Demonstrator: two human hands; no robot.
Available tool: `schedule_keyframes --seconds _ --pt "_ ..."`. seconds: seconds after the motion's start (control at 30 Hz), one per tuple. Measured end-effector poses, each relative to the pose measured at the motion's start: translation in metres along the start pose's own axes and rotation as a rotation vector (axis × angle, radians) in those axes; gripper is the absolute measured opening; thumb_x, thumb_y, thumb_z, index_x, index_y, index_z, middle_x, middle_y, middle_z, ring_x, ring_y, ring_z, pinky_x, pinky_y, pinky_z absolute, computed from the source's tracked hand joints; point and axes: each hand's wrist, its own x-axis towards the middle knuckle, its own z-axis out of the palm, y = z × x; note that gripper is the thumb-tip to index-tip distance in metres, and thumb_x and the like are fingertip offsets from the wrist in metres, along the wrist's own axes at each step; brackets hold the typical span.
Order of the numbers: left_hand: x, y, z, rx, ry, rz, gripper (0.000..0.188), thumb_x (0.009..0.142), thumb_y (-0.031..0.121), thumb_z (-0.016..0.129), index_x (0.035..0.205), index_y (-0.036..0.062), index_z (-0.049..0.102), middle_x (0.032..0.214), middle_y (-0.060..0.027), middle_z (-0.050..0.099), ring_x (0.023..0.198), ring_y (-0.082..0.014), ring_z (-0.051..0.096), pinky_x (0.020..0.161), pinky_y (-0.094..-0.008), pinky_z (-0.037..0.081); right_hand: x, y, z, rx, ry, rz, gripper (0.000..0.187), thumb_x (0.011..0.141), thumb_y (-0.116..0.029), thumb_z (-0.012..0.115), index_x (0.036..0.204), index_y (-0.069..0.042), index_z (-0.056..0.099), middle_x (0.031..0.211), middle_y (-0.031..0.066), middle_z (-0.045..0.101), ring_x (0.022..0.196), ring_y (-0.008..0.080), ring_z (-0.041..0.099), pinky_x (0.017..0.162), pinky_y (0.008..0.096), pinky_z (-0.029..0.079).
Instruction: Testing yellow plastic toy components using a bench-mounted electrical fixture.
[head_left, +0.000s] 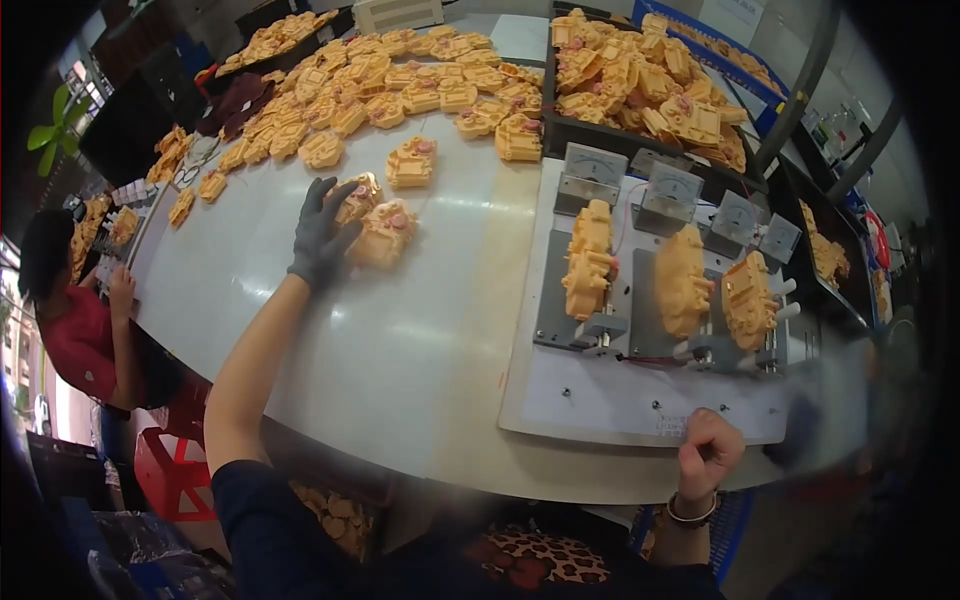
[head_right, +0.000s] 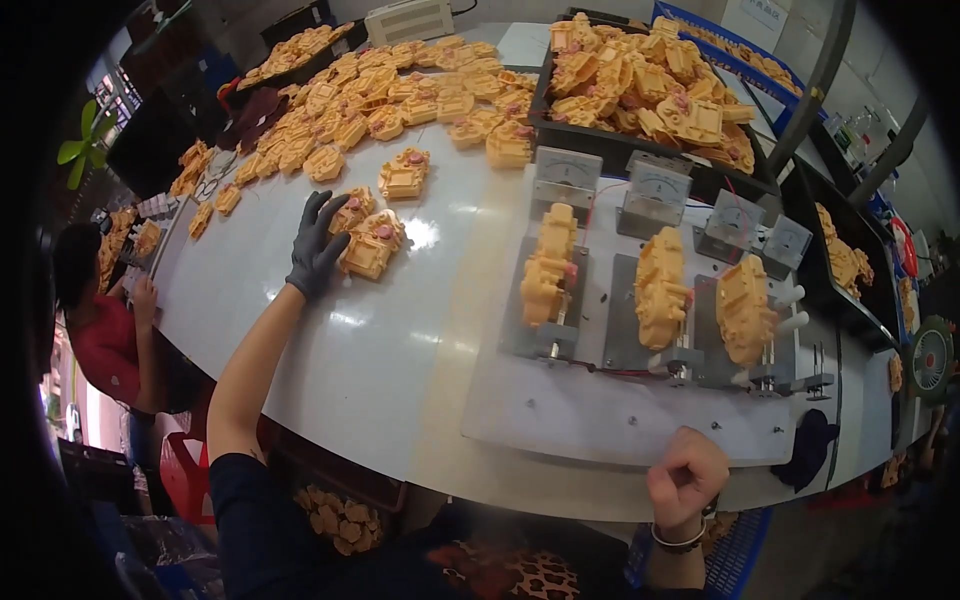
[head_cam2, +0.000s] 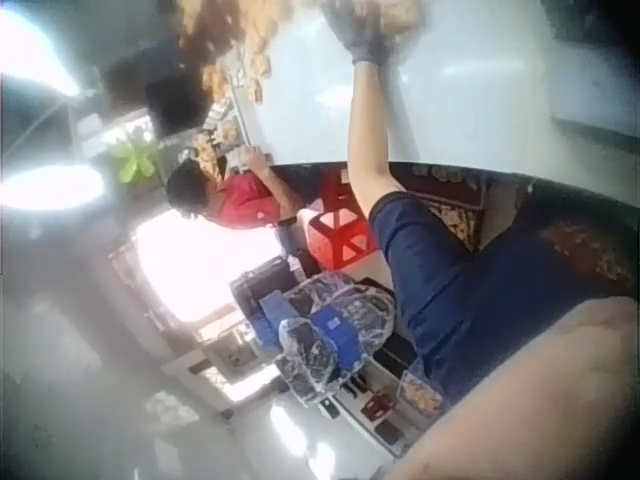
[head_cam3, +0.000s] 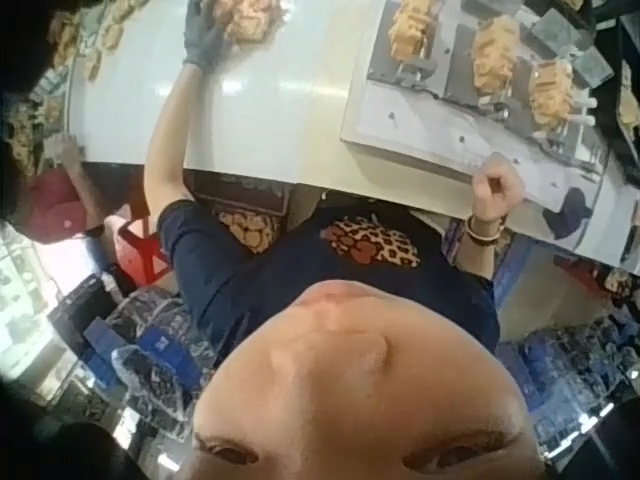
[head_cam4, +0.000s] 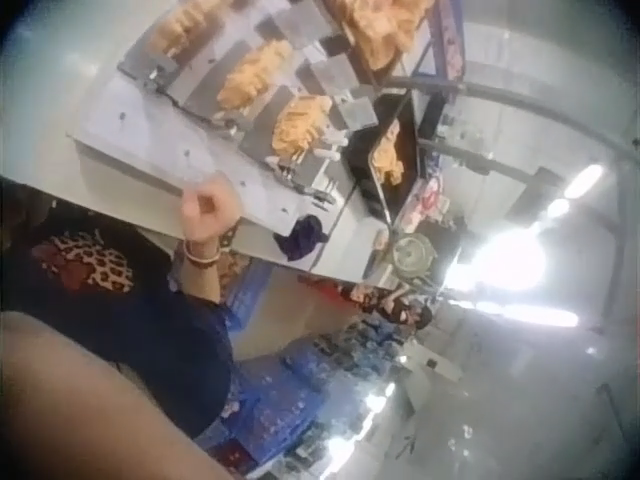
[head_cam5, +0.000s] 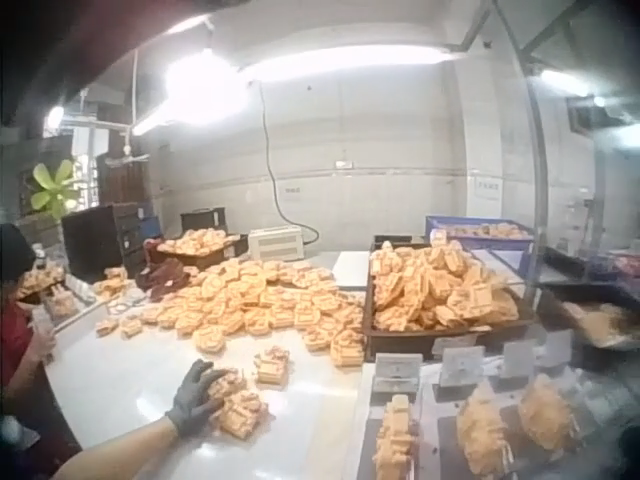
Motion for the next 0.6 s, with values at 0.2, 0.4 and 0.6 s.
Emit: schedule_keyframes --seconds 0.2,0.4,0.6 --pt "0.003 0.104 -0.002 -0.180 0.050 -0.039 0.045 0.087 0.027 0.062 0.126 0.0074 0.053 0.134 -0.0175 0.051 0.128 -0.0376 0.045 0.104 -0.0446 0.039 -0.017 -0.007 -0.022 -0.085 -0.045 -0.169 0.012 0.065 -0.007 0.061 0.059 -0.005 0.051 0.050 0.0026 0.045 0.044 0.0153 0.038 0.046 0.0277 0.027" --pt "-0.014 0.202 -0.004 0.079 -0.414 0.359 0.076 0.072 0.043 0.072 0.137 0.0136 0.046 0.145 -0.0206 0.038 0.138 -0.0445 0.029 0.113 -0.0551 0.023 -0.047 -0.012 -0.046 -0.128 0.110 -0.150 0.016 0.069 -0.011 0.062 0.059 -0.006 0.051 0.049 0.0004 0.042 0.042 0.0139 0.037 0.046 0.0287 0.026" --pt "-0.034 0.191 0.033 0.318 -0.132 0.035 0.075 0.072 0.033 0.076 0.137 0.0159 0.042 0.134 -0.0237 0.046 0.125 -0.0462 0.042 0.104 -0.0517 0.036 -0.066 -0.012 -0.077 -0.131 0.197 -0.178 0.022 0.074 -0.012 0.063 0.060 -0.003 0.049 0.052 0.0023 0.041 0.046 0.0145 0.035 0.048 0.0290 0.025"
